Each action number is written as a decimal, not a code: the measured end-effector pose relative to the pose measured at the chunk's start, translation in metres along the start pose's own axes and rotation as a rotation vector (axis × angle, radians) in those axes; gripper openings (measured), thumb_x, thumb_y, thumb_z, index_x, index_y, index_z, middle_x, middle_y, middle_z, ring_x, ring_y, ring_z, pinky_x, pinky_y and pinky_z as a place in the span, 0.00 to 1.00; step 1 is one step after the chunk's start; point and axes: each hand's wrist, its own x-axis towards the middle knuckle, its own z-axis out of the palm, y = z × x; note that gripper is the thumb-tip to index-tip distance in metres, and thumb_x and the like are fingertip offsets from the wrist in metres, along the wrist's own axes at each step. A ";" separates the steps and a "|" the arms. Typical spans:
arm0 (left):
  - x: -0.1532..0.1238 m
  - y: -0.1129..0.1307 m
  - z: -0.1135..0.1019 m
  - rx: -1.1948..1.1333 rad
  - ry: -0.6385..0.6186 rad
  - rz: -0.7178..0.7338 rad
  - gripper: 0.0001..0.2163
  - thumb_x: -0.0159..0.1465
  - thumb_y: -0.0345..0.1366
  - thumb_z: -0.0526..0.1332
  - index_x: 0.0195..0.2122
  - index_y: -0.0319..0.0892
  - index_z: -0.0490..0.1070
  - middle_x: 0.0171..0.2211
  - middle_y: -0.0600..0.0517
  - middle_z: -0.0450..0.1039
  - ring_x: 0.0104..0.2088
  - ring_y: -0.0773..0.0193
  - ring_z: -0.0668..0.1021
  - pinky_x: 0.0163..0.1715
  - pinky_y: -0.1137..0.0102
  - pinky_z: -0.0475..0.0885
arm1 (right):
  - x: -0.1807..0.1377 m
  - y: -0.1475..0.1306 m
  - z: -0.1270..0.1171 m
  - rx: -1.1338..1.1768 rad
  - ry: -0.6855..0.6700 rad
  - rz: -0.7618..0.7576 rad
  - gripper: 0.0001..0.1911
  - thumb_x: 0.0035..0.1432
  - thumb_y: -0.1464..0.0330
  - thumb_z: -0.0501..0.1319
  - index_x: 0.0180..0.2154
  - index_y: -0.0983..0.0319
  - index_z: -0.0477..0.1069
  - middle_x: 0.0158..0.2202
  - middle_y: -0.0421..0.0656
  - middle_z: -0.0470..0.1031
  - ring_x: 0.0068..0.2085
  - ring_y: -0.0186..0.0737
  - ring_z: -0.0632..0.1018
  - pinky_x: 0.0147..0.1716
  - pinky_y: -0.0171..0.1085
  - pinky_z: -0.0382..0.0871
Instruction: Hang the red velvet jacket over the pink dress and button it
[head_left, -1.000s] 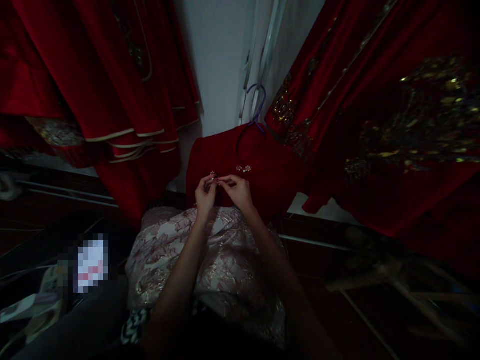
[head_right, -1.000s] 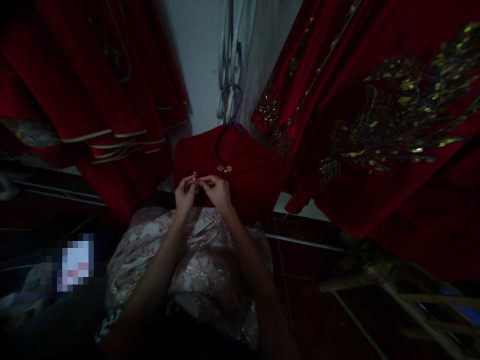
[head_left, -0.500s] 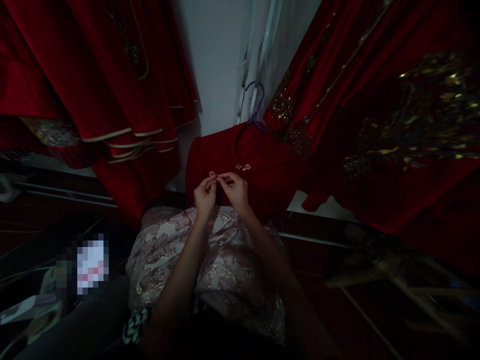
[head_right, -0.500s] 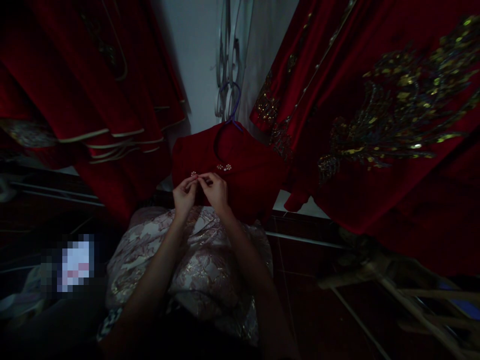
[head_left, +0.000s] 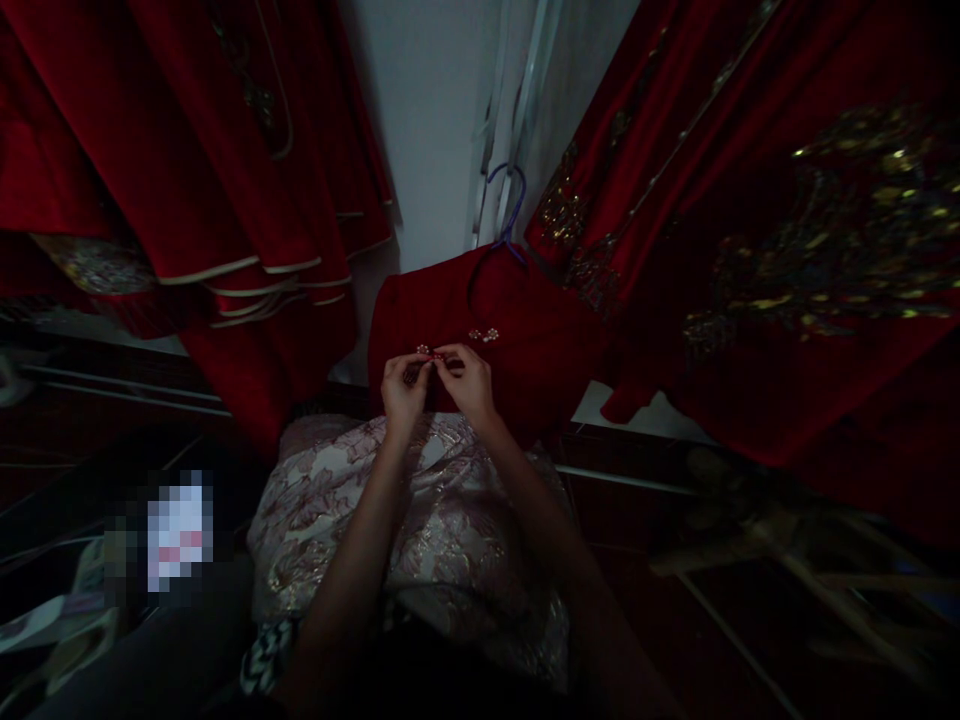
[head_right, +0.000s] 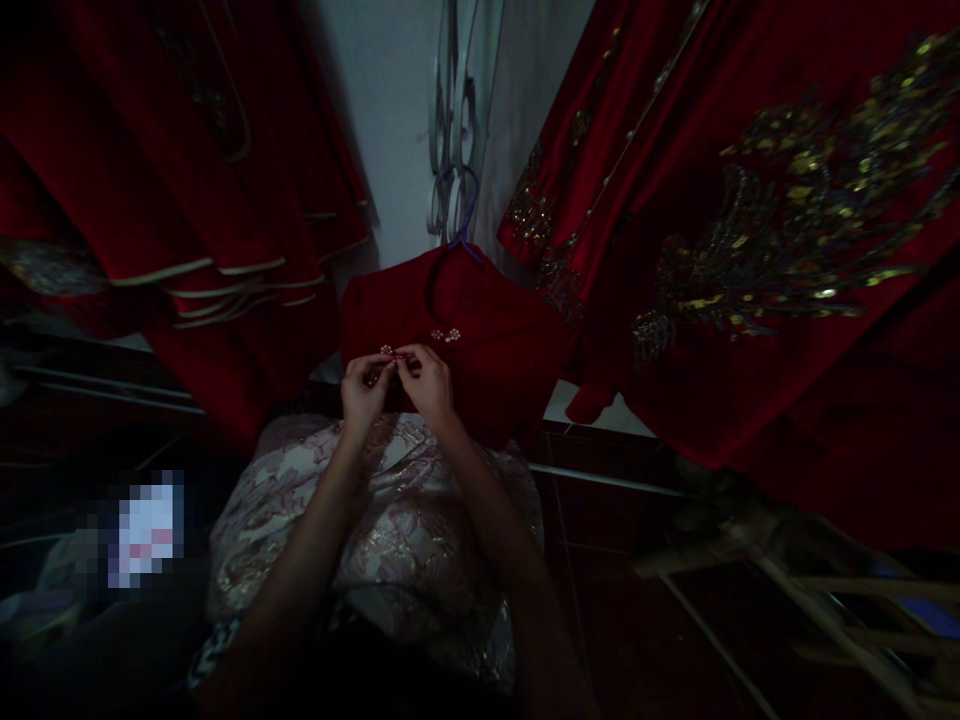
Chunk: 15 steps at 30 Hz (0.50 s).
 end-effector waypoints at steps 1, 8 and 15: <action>0.001 -0.001 -0.001 -0.005 -0.015 0.017 0.06 0.59 0.36 0.63 0.36 0.41 0.75 0.36 0.49 0.73 0.37 0.64 0.75 0.42 0.68 0.71 | 0.000 0.000 0.000 -0.003 -0.002 0.003 0.08 0.59 0.69 0.56 0.40 0.59 0.71 0.40 0.41 0.75 0.36 0.31 0.76 0.33 0.29 0.75; 0.004 -0.015 -0.002 -0.023 -0.029 0.061 0.04 0.60 0.34 0.60 0.34 0.42 0.73 0.35 0.50 0.72 0.40 0.63 0.74 0.45 0.67 0.69 | 0.006 -0.004 0.003 -0.004 -0.023 -0.021 0.07 0.59 0.68 0.57 0.38 0.60 0.71 0.38 0.42 0.74 0.36 0.31 0.76 0.33 0.28 0.74; 0.007 -0.037 -0.007 -0.015 -0.140 -0.135 0.07 0.57 0.32 0.58 0.37 0.41 0.69 0.37 0.48 0.74 0.38 0.63 0.77 0.44 0.67 0.71 | -0.003 0.006 -0.032 0.129 -0.213 0.165 0.11 0.61 0.62 0.55 0.41 0.60 0.71 0.37 0.41 0.77 0.36 0.33 0.79 0.31 0.31 0.76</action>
